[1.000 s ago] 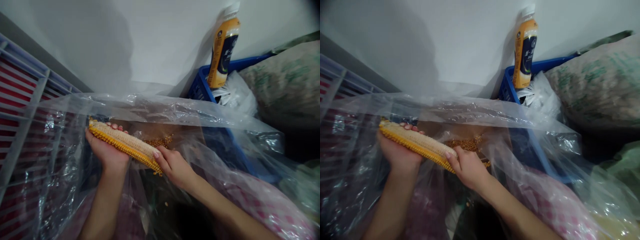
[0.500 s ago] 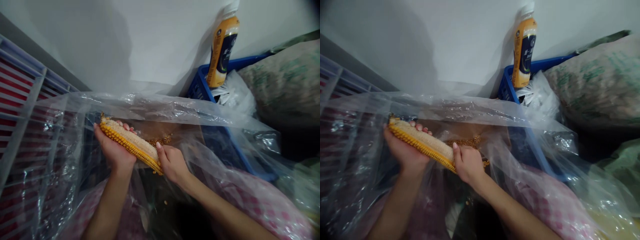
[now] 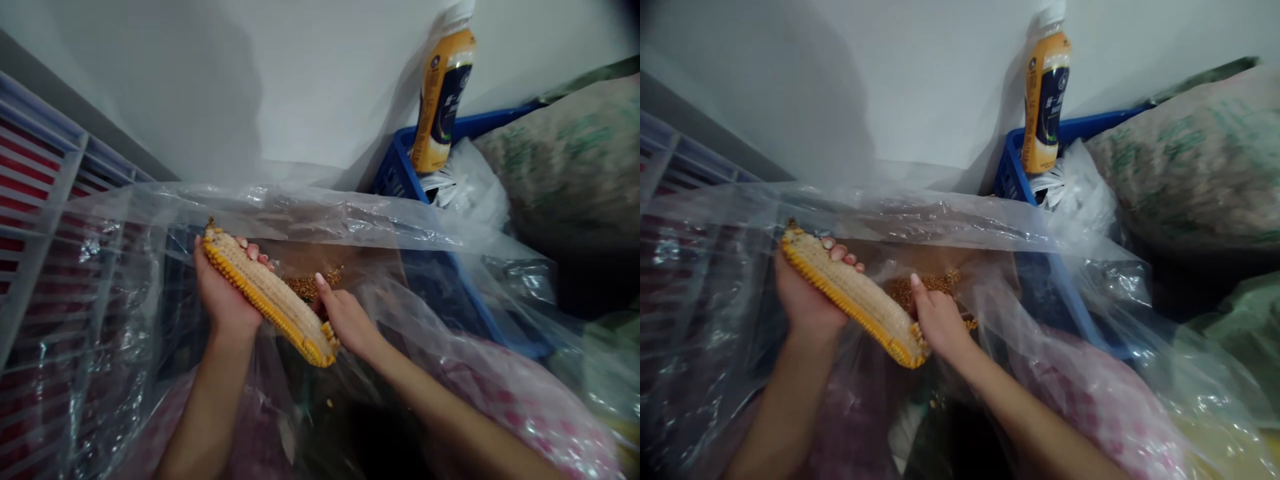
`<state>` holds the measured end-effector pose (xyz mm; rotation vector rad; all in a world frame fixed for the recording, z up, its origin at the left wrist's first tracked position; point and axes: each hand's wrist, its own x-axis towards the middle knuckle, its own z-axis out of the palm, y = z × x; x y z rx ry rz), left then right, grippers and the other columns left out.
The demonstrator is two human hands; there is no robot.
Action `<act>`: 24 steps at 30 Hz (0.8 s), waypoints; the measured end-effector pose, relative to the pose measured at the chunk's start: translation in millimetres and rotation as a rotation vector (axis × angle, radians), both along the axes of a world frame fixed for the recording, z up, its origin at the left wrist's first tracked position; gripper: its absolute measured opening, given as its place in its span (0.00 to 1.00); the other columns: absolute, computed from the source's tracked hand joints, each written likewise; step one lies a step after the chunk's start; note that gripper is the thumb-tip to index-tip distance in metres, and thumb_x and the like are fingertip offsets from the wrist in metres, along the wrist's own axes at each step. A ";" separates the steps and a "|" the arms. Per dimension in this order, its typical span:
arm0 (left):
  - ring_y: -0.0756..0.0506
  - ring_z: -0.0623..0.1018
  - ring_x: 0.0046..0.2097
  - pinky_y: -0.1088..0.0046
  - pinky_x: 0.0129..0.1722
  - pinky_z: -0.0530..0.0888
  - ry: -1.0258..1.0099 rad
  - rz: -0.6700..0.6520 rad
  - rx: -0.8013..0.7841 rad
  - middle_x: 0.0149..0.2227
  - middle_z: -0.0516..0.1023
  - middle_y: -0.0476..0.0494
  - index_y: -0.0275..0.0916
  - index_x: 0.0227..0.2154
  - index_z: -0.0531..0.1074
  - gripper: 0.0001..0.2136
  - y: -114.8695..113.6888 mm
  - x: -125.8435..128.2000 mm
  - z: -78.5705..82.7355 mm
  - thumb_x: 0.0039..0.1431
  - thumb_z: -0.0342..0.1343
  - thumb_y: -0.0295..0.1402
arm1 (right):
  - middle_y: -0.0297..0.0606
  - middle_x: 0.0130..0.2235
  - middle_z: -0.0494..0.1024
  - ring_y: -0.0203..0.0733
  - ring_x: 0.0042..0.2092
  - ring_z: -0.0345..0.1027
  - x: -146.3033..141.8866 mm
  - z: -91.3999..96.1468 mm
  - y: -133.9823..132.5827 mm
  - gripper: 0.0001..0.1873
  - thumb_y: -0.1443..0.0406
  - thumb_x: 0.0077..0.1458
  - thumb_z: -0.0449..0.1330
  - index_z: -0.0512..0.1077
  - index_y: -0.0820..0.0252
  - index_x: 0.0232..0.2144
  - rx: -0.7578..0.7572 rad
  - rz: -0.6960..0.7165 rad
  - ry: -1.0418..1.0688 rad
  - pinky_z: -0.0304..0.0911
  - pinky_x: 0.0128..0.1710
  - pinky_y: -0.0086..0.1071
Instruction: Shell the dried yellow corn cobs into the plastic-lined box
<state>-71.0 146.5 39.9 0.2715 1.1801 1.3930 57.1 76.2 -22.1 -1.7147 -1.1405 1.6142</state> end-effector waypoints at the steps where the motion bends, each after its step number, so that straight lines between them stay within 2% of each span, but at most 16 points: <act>1: 0.52 0.66 0.17 0.77 0.18 0.66 -0.006 0.016 -0.009 0.15 0.61 0.52 0.38 0.20 0.61 0.22 0.3 -0.3 -0.4 0.60 0.35 0.49 | 0.37 0.19 0.71 0.36 0.26 0.65 3.9 0.8 3.3 0.40 0.43 0.59 0.34 0.69 0.61 0.15 -0.022 0.026 0.023 0.57 0.33 0.29; 3: 0.53 0.66 0.17 0.77 0.18 0.66 -0.011 0.053 -0.014 0.16 0.61 0.53 0.38 0.20 0.61 0.22 1.2 -1.4 -1.6 0.60 0.35 0.48 | 0.39 0.23 0.75 0.38 0.30 0.68 11.1 4.4 8.6 0.41 0.45 0.60 0.31 0.72 0.61 0.16 -0.004 0.027 0.005 0.58 0.36 0.30; 7: 0.52 0.67 0.18 0.76 0.19 0.66 0.049 0.167 0.017 0.16 0.63 0.52 0.38 0.20 0.62 0.23 2.0 -3.2 -4.6 0.60 0.33 0.48 | 0.42 0.36 0.78 0.43 0.43 0.68 15.1 16.0 7.1 0.36 0.46 0.61 0.34 0.75 0.59 0.29 0.290 -0.022 -0.313 0.56 0.43 0.33; 9: 0.52 0.67 0.19 0.75 0.20 0.66 0.071 0.238 0.041 0.17 0.64 0.51 0.39 0.20 0.62 0.24 1.4 -2.6 -6.5 0.61 0.32 0.47 | 0.42 0.39 0.78 0.43 0.43 0.68 10.0 18.8 1.7 0.33 0.49 0.62 0.34 0.74 0.58 0.36 0.350 0.071 -0.397 0.56 0.40 0.33; 11: 0.51 0.68 0.20 0.75 0.21 0.67 0.070 0.281 0.050 0.17 0.64 0.51 0.39 0.20 0.63 0.24 0.4 -0.9 -8.6 0.62 0.31 0.48 | 0.42 0.40 0.77 0.43 0.42 0.69 2.7 17.7 -3.4 0.29 0.50 0.63 0.36 0.72 0.58 0.40 0.346 0.209 -0.473 0.55 0.37 0.32; 15: 0.52 0.67 0.20 0.75 0.22 0.66 0.056 0.258 0.019 0.17 0.63 0.52 0.40 0.21 0.63 0.24 -1.3 3.1 -11.2 0.61 0.33 0.49 | 0.43 0.37 0.76 0.43 0.38 0.69 -7.4 10.0 -6.9 0.27 0.53 0.64 0.37 0.71 0.60 0.35 0.343 0.316 -0.647 0.51 0.31 0.32; 20: 0.52 0.65 0.18 0.76 0.20 0.64 0.070 0.212 0.005 0.16 0.62 0.52 0.39 0.20 0.62 0.25 0.3 4.8 -7.9 0.60 0.31 0.51 | 0.40 0.30 0.76 0.38 0.32 0.67 -9.4 3.8 -5.9 0.29 0.56 0.65 0.34 0.71 0.60 0.30 0.400 0.313 -0.588 0.50 0.31 0.31; 24: 0.52 0.65 0.19 0.77 0.20 0.63 0.068 0.193 -0.010 0.17 0.62 0.51 0.39 0.20 0.62 0.25 1.9 2.9 -6.1 0.60 0.31 0.50 | 0.39 0.29 0.76 0.36 0.31 0.67 -10.3 1.8 -5.9 0.30 0.55 0.65 0.34 0.71 0.60 0.27 0.413 0.289 -0.539 0.49 0.30 0.30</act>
